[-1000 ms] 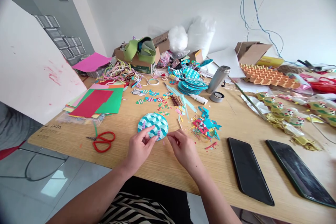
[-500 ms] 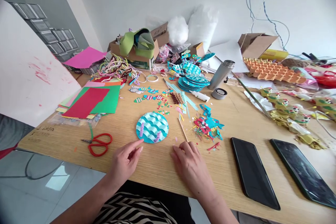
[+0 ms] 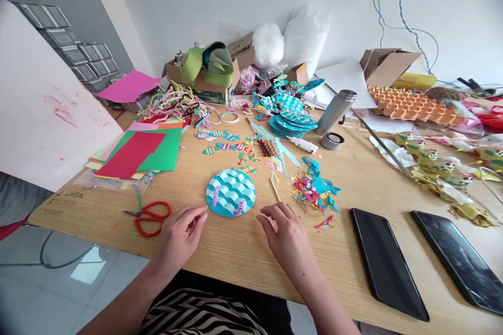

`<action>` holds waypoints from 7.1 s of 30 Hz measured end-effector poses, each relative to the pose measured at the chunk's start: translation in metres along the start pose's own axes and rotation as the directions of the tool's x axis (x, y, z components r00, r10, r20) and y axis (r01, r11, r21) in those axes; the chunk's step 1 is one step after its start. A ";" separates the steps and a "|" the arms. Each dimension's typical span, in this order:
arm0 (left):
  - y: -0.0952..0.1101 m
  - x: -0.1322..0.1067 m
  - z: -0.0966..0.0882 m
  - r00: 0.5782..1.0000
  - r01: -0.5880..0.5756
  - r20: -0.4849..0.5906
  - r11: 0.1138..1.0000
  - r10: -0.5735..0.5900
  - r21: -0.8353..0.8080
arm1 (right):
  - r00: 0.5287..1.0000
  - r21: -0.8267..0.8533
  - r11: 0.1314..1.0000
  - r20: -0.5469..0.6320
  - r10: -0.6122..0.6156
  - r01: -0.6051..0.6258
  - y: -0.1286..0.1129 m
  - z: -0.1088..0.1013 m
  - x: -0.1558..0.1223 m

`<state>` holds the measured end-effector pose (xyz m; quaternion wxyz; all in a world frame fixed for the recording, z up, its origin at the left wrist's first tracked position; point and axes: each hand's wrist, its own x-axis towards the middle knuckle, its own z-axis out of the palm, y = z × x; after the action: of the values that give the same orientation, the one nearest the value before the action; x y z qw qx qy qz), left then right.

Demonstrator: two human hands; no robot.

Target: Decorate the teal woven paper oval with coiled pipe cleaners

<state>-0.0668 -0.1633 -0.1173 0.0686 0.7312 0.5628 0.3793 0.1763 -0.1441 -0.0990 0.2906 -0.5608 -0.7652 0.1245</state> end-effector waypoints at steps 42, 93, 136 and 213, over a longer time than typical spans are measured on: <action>-0.048 -0.027 0.020 0.963 -0.145 -0.190 0.960 0.193 0.239 | 0.933 -0.392 0.903 0.225 0.281 -0.177 0.071 0.004 0.217; 0.082 0.028 -0.010 0.688 0.707 0.710 -0.079 -0.152 -0.702 | 0.766 0.766 0.019 0.643 0.005 -0.643 -0.044 -0.010 -0.019; 0.088 0.015 -0.003 0.794 0.596 0.574 0.449 -0.201 -0.666 | 0.955 0.695 0.674 0.290 0.058 -0.252 -0.066 -0.044 -0.003; 0.046 0.000 -0.020 0.959 0.256 0.059 0.752 -0.279 -0.608 | 0.942 0.536 0.797 0.315 0.118 -0.279 -0.012 -0.010 0.031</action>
<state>-0.0444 -0.1864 -0.0791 0.3440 0.5751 0.5099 0.5394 0.1661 -0.1207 -0.0752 0.3258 -0.5032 -0.6600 0.4528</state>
